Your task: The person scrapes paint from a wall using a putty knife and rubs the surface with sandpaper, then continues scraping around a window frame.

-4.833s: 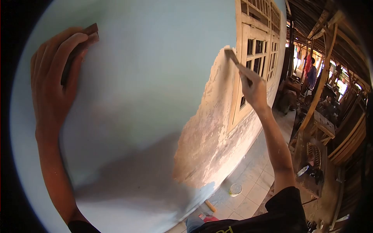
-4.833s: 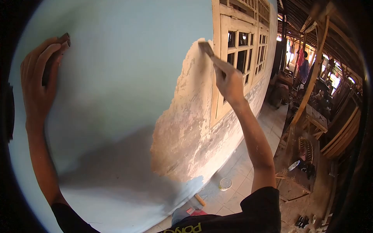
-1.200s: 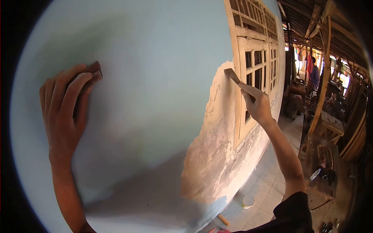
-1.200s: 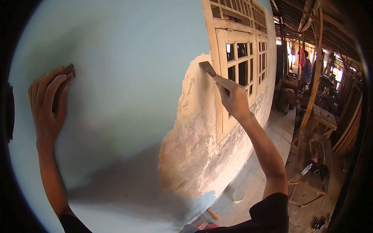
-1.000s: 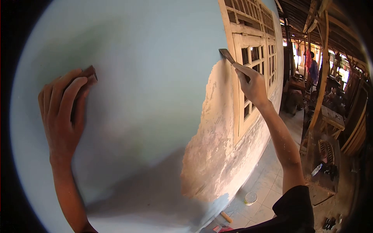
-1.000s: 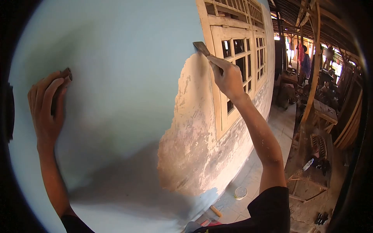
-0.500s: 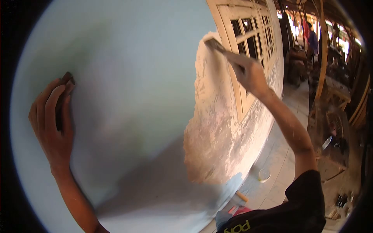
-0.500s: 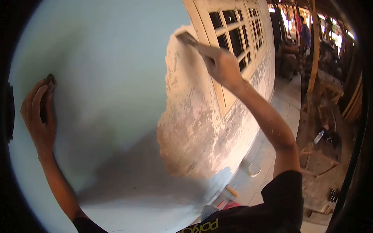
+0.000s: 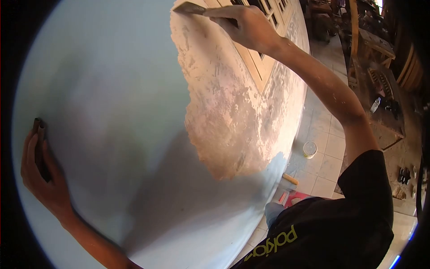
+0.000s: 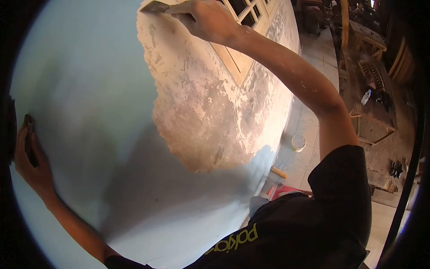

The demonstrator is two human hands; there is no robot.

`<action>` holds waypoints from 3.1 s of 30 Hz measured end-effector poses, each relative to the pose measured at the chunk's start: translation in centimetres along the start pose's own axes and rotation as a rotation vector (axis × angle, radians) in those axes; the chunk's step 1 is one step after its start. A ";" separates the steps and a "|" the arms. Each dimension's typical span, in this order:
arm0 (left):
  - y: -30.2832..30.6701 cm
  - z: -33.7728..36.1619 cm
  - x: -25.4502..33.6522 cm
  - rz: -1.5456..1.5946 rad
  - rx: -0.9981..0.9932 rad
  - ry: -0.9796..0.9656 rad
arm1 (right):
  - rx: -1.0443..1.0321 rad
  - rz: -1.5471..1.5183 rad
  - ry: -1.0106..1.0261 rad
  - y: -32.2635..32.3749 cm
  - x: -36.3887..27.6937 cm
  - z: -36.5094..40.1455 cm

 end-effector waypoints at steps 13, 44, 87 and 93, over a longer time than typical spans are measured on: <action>-0.2 1.2 -1.1 -0.040 0.005 0.114 | -0.040 0.235 0.022 -1.5 -1.0 0.0; 0.5 1.2 -0.2 -0.132 0.008 0.180 | -0.090 0.108 -0.023 -2.4 -2.7 -0.7; 1.5 1.2 0.1 -0.067 0.081 0.177 | -0.084 0.093 -0.100 -2.6 -4.7 -0.8; 0.7 1.8 -0.5 -0.103 -0.008 0.183 | -0.105 0.117 -0.036 -3.0 -4.6 0.9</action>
Point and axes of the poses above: each hand's wrist, its own z-axis away from the middle knuckle, its own y-axis out of the back of the hand, x = y × z, the point moved 10 cm from there along -z, towards the middle knuckle, and after that the axes turned 4 degrees about -z, right-handed, at the moved point
